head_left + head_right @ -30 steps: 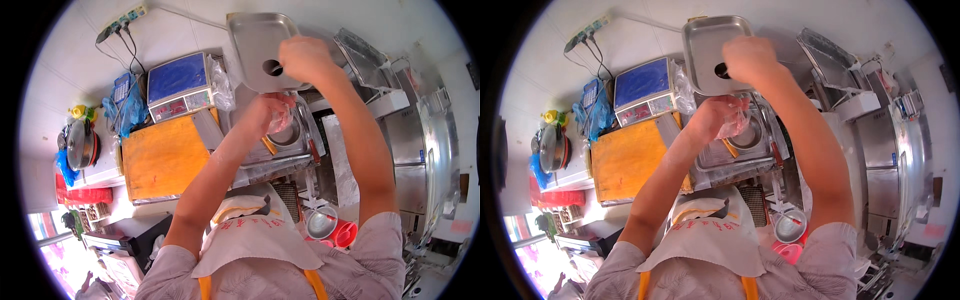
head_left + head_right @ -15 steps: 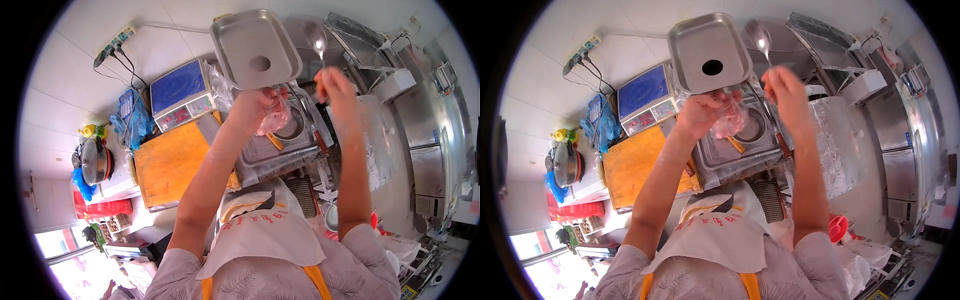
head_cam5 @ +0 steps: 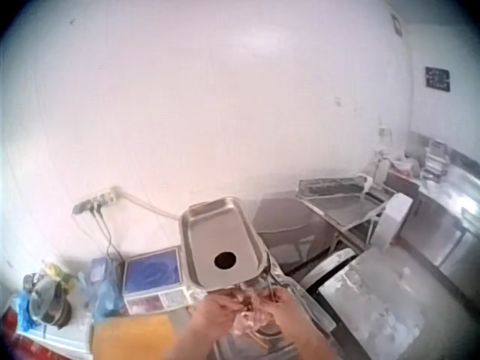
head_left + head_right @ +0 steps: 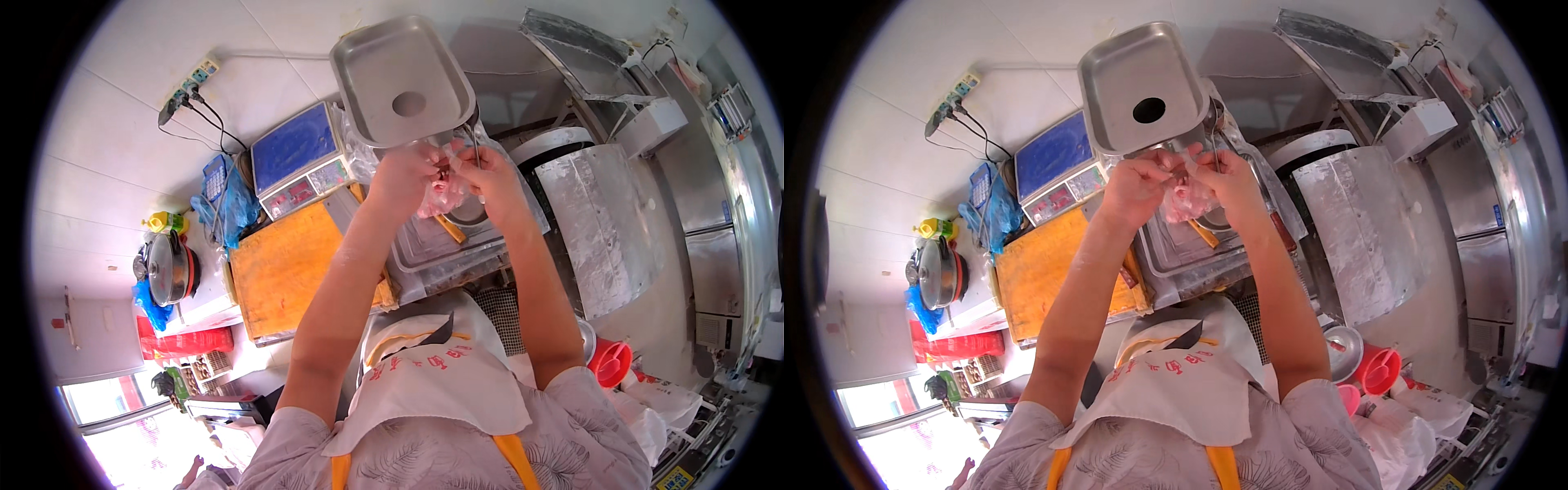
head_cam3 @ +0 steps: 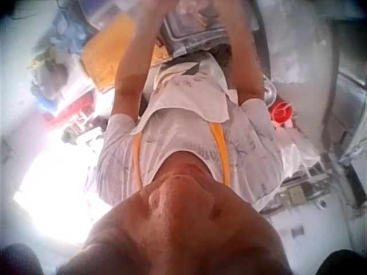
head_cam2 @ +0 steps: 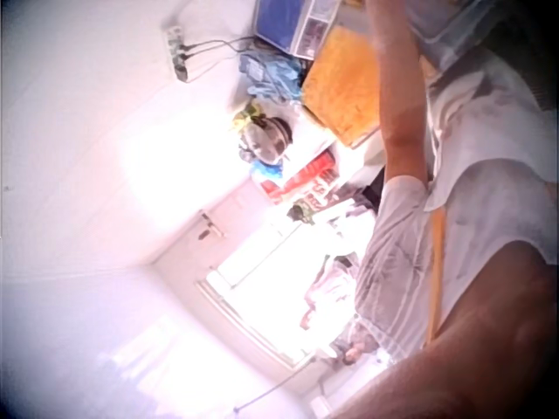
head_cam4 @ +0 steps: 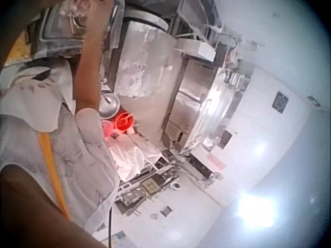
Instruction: The person retrieves a piece of meat from a refrigerated display, places it on a cutting board, and slices it into smaller pieces using a cleaver. The person then transfers the sliced meat into a plastic bag and places it on a scale.
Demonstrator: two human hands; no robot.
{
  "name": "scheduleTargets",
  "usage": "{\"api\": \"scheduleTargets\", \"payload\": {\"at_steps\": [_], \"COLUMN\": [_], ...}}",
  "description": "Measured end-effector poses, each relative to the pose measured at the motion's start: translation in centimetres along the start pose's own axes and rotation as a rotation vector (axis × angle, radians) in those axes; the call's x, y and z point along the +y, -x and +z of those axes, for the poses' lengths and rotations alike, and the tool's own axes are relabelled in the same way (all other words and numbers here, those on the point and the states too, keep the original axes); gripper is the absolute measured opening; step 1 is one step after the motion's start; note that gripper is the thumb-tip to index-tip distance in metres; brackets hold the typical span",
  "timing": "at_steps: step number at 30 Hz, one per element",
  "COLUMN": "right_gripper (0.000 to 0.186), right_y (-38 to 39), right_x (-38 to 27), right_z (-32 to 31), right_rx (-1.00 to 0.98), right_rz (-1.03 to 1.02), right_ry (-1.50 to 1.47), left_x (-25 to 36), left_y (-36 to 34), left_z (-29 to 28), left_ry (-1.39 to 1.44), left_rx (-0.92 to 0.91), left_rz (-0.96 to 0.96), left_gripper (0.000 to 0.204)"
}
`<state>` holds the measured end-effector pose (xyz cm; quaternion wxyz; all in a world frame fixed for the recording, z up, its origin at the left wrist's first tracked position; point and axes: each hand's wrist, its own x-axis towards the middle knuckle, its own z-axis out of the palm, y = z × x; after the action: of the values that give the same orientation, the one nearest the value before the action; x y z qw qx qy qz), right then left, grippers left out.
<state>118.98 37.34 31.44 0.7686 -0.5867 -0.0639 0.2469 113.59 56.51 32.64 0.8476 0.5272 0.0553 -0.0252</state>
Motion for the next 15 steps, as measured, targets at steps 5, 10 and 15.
{"api": "scheduleTargets", "payload": {"at_steps": [5,10,15], "right_gripper": [0.024,0.016,0.018], "right_y": [-2.2,-2.8,-2.2], "right_x": [-1.0,-1.3,-2.2], "right_z": [-2.4,-2.9,-4.2], "right_rx": [-0.087,0.003,-0.021], "right_rz": [0.16,0.113,0.121], "right_ry": [-0.04,-0.108,-0.106], "left_x": [-0.9,0.8,1.5], "left_y": [-0.7,-0.3,0.9], "left_z": [-0.9,-0.5,-0.9], "left_ry": [0.207,0.298,0.222], "left_rx": [-0.055,-0.077,0.136], "left_rz": [-0.081,-0.08,-0.117], "left_gripper": [0.014,0.011,0.011]}}
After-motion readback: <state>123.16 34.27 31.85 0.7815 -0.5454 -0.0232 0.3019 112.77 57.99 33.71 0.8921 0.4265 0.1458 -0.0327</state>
